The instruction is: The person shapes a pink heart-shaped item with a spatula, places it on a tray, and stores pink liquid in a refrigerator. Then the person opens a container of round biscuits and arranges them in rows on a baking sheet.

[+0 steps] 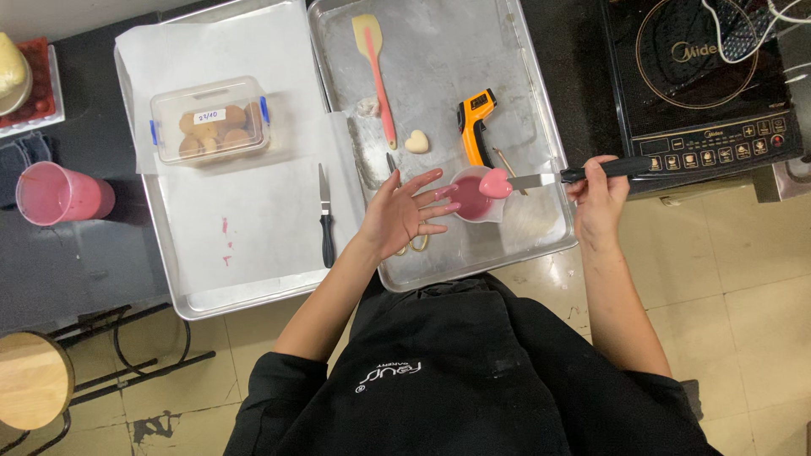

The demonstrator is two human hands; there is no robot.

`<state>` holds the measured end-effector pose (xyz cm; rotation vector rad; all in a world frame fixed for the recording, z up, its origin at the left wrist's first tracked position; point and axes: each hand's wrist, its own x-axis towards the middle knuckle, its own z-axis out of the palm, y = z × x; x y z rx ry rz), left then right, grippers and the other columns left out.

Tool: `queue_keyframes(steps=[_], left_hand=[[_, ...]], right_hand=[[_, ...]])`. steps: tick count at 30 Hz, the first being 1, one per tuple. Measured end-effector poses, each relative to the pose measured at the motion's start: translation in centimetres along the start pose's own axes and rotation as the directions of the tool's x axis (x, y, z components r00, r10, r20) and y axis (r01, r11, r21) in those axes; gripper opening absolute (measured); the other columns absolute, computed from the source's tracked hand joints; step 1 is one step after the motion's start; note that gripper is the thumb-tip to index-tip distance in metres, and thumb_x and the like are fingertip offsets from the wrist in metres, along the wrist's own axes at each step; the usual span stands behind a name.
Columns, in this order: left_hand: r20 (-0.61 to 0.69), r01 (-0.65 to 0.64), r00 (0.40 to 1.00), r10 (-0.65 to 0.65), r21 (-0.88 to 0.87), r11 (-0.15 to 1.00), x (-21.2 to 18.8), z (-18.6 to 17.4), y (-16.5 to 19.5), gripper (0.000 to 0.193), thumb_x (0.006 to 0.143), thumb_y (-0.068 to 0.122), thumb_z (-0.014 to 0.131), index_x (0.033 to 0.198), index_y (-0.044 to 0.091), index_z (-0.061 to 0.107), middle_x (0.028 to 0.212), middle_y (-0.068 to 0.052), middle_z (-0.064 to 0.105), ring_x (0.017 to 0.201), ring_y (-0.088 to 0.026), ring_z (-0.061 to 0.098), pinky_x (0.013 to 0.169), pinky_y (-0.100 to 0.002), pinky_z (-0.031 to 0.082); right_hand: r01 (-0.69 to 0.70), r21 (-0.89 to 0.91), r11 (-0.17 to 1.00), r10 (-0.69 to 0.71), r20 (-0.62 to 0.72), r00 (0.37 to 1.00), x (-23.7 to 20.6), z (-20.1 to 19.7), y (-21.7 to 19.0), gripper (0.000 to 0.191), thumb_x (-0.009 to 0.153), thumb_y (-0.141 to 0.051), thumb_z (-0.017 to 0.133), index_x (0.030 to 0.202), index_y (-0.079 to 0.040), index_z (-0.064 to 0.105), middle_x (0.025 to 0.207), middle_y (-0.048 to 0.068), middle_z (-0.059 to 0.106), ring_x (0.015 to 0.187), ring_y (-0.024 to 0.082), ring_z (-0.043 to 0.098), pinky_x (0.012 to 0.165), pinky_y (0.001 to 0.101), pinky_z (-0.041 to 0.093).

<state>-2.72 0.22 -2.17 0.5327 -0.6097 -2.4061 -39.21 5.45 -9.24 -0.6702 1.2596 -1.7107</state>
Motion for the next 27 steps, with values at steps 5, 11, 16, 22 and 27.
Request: queue_keyframes(steps=[5, 11, 16, 22, 27], left_hand=[[-0.007, -0.002, 1.0, 0.002, 0.02, 1.0, -0.8, -0.2, 0.3, 0.083, 0.101, 0.065, 0.032, 0.159, 0.006, 0.03, 0.155, -0.025, 0.043, 0.135, -0.041, 0.053, 0.097, -0.047, 0.056], [-0.005, -0.017, 1.0, 0.017, 0.079, 0.997, -1.3, 0.2, 0.8, 0.083, 0.1, 0.066, 0.032, 0.159, 0.007, 0.03, 0.155, -0.023, 0.043, 0.135, -0.041, 0.054, 0.096, -0.046, 0.057], [-0.002, -0.034, 0.999, 0.035, 0.183, 0.983, -1.2, 1.3, 1.1, 0.085, 0.099, 0.068, 0.031, 0.159, 0.008, 0.031, 0.156, -0.022, 0.044, 0.134, -0.04, 0.055, 0.096, -0.045, 0.057], [-0.005, -0.029, 1.0, 0.031, 0.21, 0.977, -0.9, 2.1, 1.4, 0.084, 0.098, 0.068, 0.031, 0.159, 0.009, 0.033, 0.156, -0.02, 0.045, 0.133, -0.038, 0.057, 0.096, -0.044, 0.056], [-0.018, -0.04, 0.999, 0.047, 0.282, 0.959, -0.7, 2.1, 1.4, 0.084, 0.099, 0.068, 0.031, 0.158, 0.009, 0.034, 0.155, -0.02, 0.047, 0.134, -0.035, 0.056, 0.098, -0.044, 0.054]], right_hand=[[0.028, -0.005, 1.0, -0.028, 0.008, 1.0, 0.2, -0.8, -0.5, 0.008, 0.11, -0.014, 0.061, 0.109, -0.008, 0.055, 0.084, 0.001, 0.057, 0.068, 0.01, 0.055, 0.061, 0.0256, 0.047], [0.031, 0.002, 1.0, -0.031, -0.017, 0.999, 0.5, -1.5, -0.9, 0.008, 0.11, -0.013, 0.061, 0.11, -0.008, 0.054, 0.087, 0.0, 0.057, 0.07, 0.01, 0.056, 0.063, 0.0259, 0.047], [0.027, 0.047, 0.999, -0.028, 0.016, 0.999, 0.4, -1.6, -0.5, 0.01, 0.111, -0.015, 0.061, 0.111, -0.008, 0.055, 0.086, 0.001, 0.057, 0.071, 0.011, 0.057, 0.064, 0.0271, 0.047], [-0.007, 0.091, 0.996, 0.007, 0.001, 1.0, 0.5, -1.9, 0.0, 0.01, 0.111, -0.019, 0.059, 0.112, -0.01, 0.054, 0.084, 0.002, 0.059, 0.071, 0.011, 0.058, 0.063, 0.0272, 0.044], [0.021, 0.082, 0.996, -0.021, 0.0, 1.0, 0.7, -2.5, 0.0, 0.01, 0.113, -0.019, 0.059, 0.112, -0.01, 0.054, 0.083, 0.002, 0.059, 0.072, 0.011, 0.058, 0.063, 0.0273, 0.043]])
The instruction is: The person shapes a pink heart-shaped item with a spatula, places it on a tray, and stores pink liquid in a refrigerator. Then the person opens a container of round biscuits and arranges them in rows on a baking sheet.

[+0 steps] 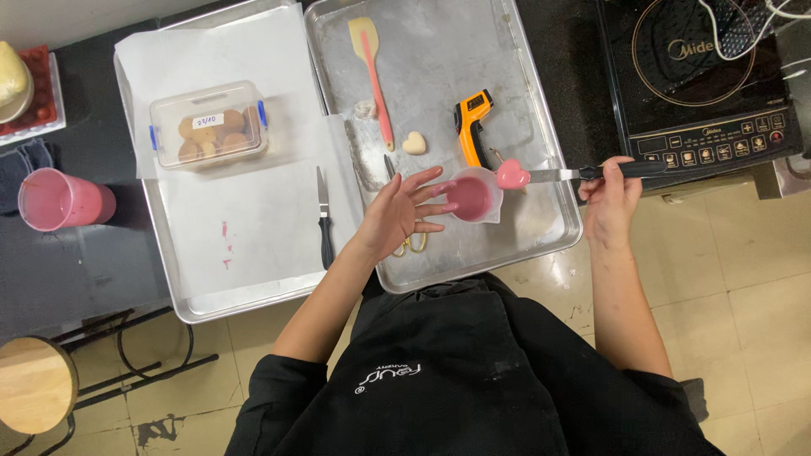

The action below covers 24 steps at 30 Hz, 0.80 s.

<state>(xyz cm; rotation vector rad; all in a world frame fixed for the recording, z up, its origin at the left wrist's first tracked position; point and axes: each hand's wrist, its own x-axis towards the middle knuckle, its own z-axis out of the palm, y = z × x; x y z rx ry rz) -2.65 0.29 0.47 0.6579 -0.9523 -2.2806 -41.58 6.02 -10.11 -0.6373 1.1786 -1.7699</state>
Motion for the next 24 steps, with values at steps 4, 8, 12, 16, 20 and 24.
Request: queue_keyframes(steps=[4, 8, 12, 16, 20, 24], left_hand=[[-0.016, 0.005, 1.0, -0.003, 0.087, 0.996, 0.0, -0.1, 0.1, 0.085, 0.097, 0.069, 0.032, 0.158, 0.01, 0.034, 0.155, -0.018, 0.047, 0.135, -0.034, 0.055, 0.101, -0.047, 0.05], [-0.038, -0.001, 0.999, 0.008, 0.185, 0.983, 0.2, 0.0, 0.2, 0.084, 0.096, 0.069, 0.034, 0.157, 0.011, 0.034, 0.155, -0.016, 0.047, 0.137, -0.032, 0.053, 0.105, -0.049, 0.048], [0.018, -0.102, 0.995, 0.103, 0.355, 0.929, 0.2, 0.5, 0.3, 0.08, 0.098, 0.065, 0.041, 0.158, 0.012, 0.034, 0.156, -0.017, 0.047, 0.142, -0.033, 0.05, 0.113, -0.051, 0.043], [0.144, -0.306, 0.948, 0.283, 0.653, 0.693, -0.3, 1.9, -0.1, 0.073, 0.105, 0.057, 0.051, 0.158, 0.009, 0.037, 0.159, -0.015, 0.049, 0.151, -0.033, 0.046, 0.127, -0.052, 0.035], [0.308, -0.347, 0.893, 0.328, 0.935, 0.066, -0.1, 2.8, -0.8, 0.076, 0.099, 0.054, 0.055, 0.155, 0.007, 0.038, 0.161, -0.013, 0.042, 0.15, -0.031, 0.04, 0.124, -0.055, 0.031], [0.449, -0.341, 0.87, 0.203, 0.846, -0.41, 0.4, 2.3, -2.2, 0.079, 0.097, 0.058, 0.053, 0.153, 0.004, 0.036, 0.163, -0.012, 0.035, 0.153, -0.028, 0.031, 0.123, -0.057, 0.025]], right_hand=[[0.009, -0.018, 1.0, -0.009, -0.03, 0.999, 0.4, -0.3, -0.4, 0.01, 0.112, -0.019, 0.06, 0.112, -0.01, 0.054, 0.086, 0.0, 0.059, 0.071, 0.012, 0.058, 0.062, 0.0283, 0.044], [0.029, -0.004, 1.0, -0.029, -0.017, 0.999, 0.6, -0.2, -1.3, 0.012, 0.113, -0.02, 0.061, 0.114, -0.01, 0.055, 0.085, 0.002, 0.059, 0.073, 0.012, 0.059, 0.064, 0.0291, 0.045], [0.051, 0.028, 0.998, -0.05, -0.04, 0.998, 0.1, 0.4, -2.7, 0.012, 0.112, -0.021, 0.061, 0.116, -0.012, 0.054, 0.087, 0.002, 0.059, 0.074, 0.013, 0.058, 0.065, 0.0299, 0.045], [0.062, 0.057, 0.996, -0.059, -0.052, 0.997, -0.4, 1.6, -4.0, 0.012, 0.112, -0.021, 0.062, 0.117, -0.012, 0.054, 0.09, 0.001, 0.058, 0.075, 0.012, 0.056, 0.067, 0.0305, 0.045], [0.069, 0.058, 0.996, -0.067, -0.036, 0.997, -0.9, 2.5, -4.9, 0.012, 0.113, -0.02, 0.062, 0.116, -0.012, 0.054, 0.091, 0.0, 0.056, 0.076, 0.012, 0.055, 0.069, 0.031, 0.045], [0.057, 0.056, 0.997, -0.056, -0.017, 0.998, -1.0, 2.7, -4.6, 0.012, 0.114, -0.02, 0.062, 0.115, -0.012, 0.053, 0.091, 0.0, 0.055, 0.077, 0.011, 0.055, 0.069, 0.0308, 0.045]])
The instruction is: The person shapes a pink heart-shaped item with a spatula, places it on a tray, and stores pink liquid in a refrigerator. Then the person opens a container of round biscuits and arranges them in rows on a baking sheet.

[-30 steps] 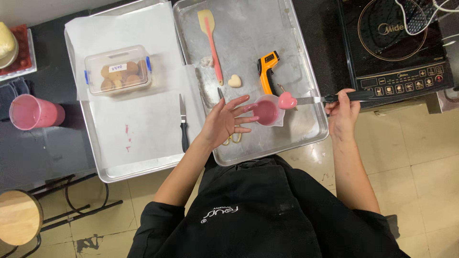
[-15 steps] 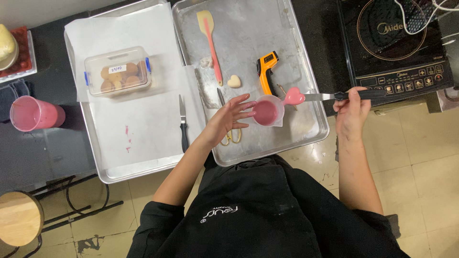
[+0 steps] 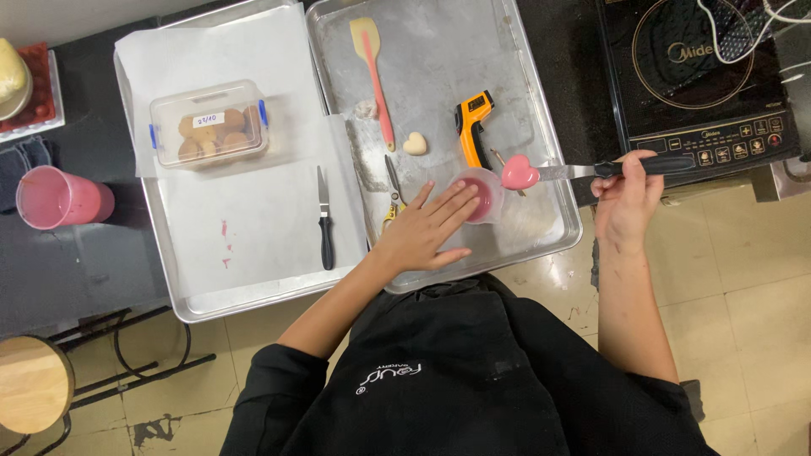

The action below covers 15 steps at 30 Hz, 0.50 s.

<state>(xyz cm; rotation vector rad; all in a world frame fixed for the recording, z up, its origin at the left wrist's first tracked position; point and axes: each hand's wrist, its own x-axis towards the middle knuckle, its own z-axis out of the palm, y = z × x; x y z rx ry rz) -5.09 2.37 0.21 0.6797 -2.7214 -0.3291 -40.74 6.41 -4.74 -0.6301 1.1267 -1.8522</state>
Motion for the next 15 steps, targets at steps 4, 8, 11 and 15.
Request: queue_keyframes(steps=[4, 8, 11, 15], left_hand=[[0.084, -0.03, 0.996, 0.023, 0.084, 0.996, -0.7, 1.7, -0.7, 0.084, 0.097, 0.062, 0.049, 0.155, 0.003, 0.033, 0.165, -0.012, 0.029, 0.154, -0.025, 0.025, 0.122, -0.058, 0.024], [0.108, -0.033, 0.994, 0.024, 0.089, 0.996, -1.6, 2.4, -1.4, 0.085, 0.098, 0.062, 0.047, 0.157, 0.004, 0.031, 0.166, -0.01, 0.026, 0.154, -0.024, 0.024, 0.122, -0.057, 0.023], [0.122, -0.036, 0.992, 0.026, 0.08, 0.996, -2.3, 2.4, -1.4, 0.084, 0.098, 0.061, 0.048, 0.158, 0.004, 0.029, 0.167, -0.011, 0.025, 0.154, -0.025, 0.023, 0.122, -0.054, 0.025], [0.147, -0.062, 0.987, 0.059, 0.018, 0.998, -2.8, 2.0, -1.8, 0.084, 0.098, 0.056, 0.051, 0.158, 0.003, 0.027, 0.167, -0.012, 0.024, 0.154, -0.027, 0.024, 0.122, -0.048, 0.027]], right_hand=[[-0.036, -0.003, 0.999, 0.036, -0.018, 0.999, 0.0, -0.3, 1.4, 0.01, 0.112, -0.019, 0.06, 0.115, -0.012, 0.053, 0.088, 0.001, 0.057, 0.074, 0.011, 0.056, 0.066, 0.0292, 0.046], [-0.075, -0.01, 0.997, 0.075, -0.038, 0.996, -0.2, -0.9, 3.4, 0.008, 0.109, -0.015, 0.059, 0.113, -0.011, 0.053, 0.087, 0.001, 0.058, 0.071, 0.011, 0.057, 0.063, 0.0287, 0.047], [-0.109, -0.071, 0.991, 0.107, -0.036, 0.994, -0.3, -1.2, 4.6, 0.008, 0.111, -0.015, 0.058, 0.113, -0.009, 0.053, 0.083, 0.002, 0.058, 0.07, 0.012, 0.057, 0.063, 0.0281, 0.047], [-0.126, -0.077, 0.989, 0.125, -0.017, 0.992, -0.2, -1.5, 5.5, 0.008, 0.11, -0.016, 0.058, 0.111, -0.009, 0.053, 0.079, 0.003, 0.058, 0.067, 0.012, 0.056, 0.06, 0.028, 0.047]])
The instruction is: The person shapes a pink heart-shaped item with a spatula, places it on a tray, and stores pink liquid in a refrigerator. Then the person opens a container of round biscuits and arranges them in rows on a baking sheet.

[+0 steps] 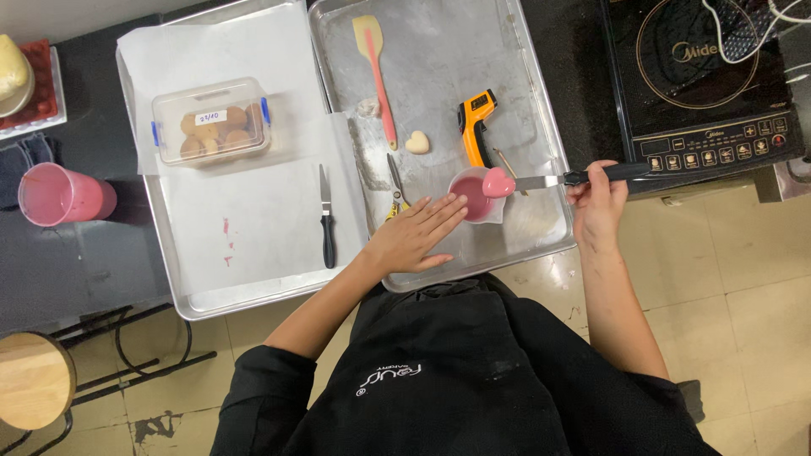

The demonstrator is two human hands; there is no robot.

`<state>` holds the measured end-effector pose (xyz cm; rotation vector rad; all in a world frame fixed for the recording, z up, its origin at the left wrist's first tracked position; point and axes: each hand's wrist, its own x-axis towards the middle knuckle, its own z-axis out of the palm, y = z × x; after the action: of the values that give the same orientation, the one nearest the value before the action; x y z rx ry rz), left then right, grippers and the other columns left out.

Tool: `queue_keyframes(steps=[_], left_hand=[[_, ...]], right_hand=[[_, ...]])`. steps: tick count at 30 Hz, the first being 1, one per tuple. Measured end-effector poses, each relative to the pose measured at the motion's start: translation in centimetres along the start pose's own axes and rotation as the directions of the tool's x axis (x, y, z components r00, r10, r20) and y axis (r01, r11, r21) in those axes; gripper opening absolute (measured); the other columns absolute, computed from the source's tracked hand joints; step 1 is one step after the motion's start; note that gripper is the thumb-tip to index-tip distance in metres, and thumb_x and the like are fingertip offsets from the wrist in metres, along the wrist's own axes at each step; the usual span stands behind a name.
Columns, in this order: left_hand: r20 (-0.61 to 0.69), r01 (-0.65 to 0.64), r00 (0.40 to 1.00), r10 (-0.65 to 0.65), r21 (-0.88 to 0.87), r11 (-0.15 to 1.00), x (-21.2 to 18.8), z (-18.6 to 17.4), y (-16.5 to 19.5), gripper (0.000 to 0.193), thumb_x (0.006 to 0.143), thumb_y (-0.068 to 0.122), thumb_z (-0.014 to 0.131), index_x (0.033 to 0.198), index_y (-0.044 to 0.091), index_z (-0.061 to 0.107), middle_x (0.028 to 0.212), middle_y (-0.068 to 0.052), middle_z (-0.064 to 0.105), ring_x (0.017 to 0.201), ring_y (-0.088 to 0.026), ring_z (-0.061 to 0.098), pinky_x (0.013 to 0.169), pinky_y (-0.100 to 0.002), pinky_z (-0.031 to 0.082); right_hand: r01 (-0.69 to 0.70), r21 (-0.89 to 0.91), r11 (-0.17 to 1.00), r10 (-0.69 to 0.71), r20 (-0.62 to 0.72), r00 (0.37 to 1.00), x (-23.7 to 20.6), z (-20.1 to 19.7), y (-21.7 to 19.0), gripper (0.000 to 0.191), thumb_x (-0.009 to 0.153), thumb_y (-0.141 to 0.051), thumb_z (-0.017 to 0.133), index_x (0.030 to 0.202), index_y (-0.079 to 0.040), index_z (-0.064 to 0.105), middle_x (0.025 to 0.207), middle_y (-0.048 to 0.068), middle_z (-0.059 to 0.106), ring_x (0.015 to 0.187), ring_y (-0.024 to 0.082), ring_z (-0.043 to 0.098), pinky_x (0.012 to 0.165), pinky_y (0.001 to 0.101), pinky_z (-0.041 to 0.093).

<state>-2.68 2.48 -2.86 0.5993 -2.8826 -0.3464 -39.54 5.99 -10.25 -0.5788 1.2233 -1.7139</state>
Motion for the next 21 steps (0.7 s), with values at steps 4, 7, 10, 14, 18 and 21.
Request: queue_keyframes(steps=[4, 7, 10, 14, 18, 21], left_hand=[[0.005, -0.021, 1.0, 0.021, -0.053, 0.998, -0.7, -0.3, -0.3, 0.081, 0.098, 0.052, 0.053, 0.157, 0.002, 0.028, 0.166, -0.014, 0.025, 0.153, -0.028, 0.027, 0.123, -0.045, 0.028], [0.005, -0.022, 1.0, 0.022, -0.075, 0.997, -1.3, -0.4, -0.4, 0.081, 0.098, 0.049, 0.055, 0.156, 0.0, 0.029, 0.165, -0.015, 0.028, 0.152, -0.028, 0.029, 0.123, -0.044, 0.029], [-0.01, -0.038, 0.999, 0.038, -0.088, 0.995, -1.9, -0.8, -0.6, 0.078, 0.098, 0.045, 0.057, 0.156, -0.001, 0.032, 0.165, -0.015, 0.03, 0.152, -0.029, 0.032, 0.124, -0.044, 0.031], [-0.053, -0.048, 0.998, 0.04, -0.164, 0.985, -2.4, -1.6, -0.7, 0.077, 0.098, 0.043, 0.061, 0.155, -0.001, 0.034, 0.164, -0.016, 0.032, 0.152, -0.029, 0.033, 0.124, -0.045, 0.03], [-0.194, -0.001, 0.978, -0.081, -0.389, 0.921, -1.2, -2.1, -0.3, 0.08, 0.097, 0.043, 0.062, 0.157, 0.0, 0.032, 0.165, -0.018, 0.032, 0.155, -0.031, 0.032, 0.127, -0.047, 0.029], [-0.255, -0.034, 0.958, -0.13, -0.552, 0.833, 0.6, -1.5, -0.2, 0.082, 0.096, 0.041, 0.061, 0.159, 0.0, 0.028, 0.167, -0.018, 0.029, 0.157, -0.034, 0.028, 0.129, -0.05, 0.025]], right_hand=[[0.001, 0.016, 1.0, -0.001, -0.006, 1.0, 0.1, -0.2, 0.1, 0.009, 0.11, -0.016, 0.059, 0.111, -0.01, 0.053, 0.08, 0.002, 0.057, 0.067, 0.012, 0.056, 0.061, 0.0281, 0.047], [0.009, 0.022, 1.0, -0.009, -0.003, 1.0, 0.1, -0.3, 0.0, 0.009, 0.11, -0.016, 0.059, 0.111, -0.01, 0.053, 0.081, 0.002, 0.058, 0.068, 0.012, 0.056, 0.061, 0.0282, 0.047], [0.004, 0.015, 1.0, -0.004, -0.012, 1.0, 0.1, -0.1, -0.2, 0.009, 0.111, -0.016, 0.059, 0.111, -0.01, 0.053, 0.081, 0.002, 0.058, 0.068, 0.011, 0.056, 0.062, 0.0284, 0.047], [-0.002, 0.015, 1.0, 0.002, -0.033, 0.999, 0.1, 0.2, -0.6, 0.008, 0.109, -0.017, 0.059, 0.11, -0.011, 0.053, 0.08, 0.002, 0.058, 0.067, 0.011, 0.057, 0.06, 0.0277, 0.046], [0.01, 0.012, 1.0, -0.01, -0.011, 1.0, -0.1, 0.5, -1.0, 0.009, 0.11, -0.017, 0.058, 0.111, -0.01, 0.053, 0.081, 0.002, 0.058, 0.069, 0.012, 0.057, 0.061, 0.0278, 0.046], [0.015, 0.028, 0.999, -0.015, -0.016, 1.0, -0.3, 0.5, -1.0, 0.009, 0.11, -0.017, 0.058, 0.111, -0.01, 0.053, 0.082, 0.002, 0.058, 0.069, 0.012, 0.057, 0.062, 0.0279, 0.046]])
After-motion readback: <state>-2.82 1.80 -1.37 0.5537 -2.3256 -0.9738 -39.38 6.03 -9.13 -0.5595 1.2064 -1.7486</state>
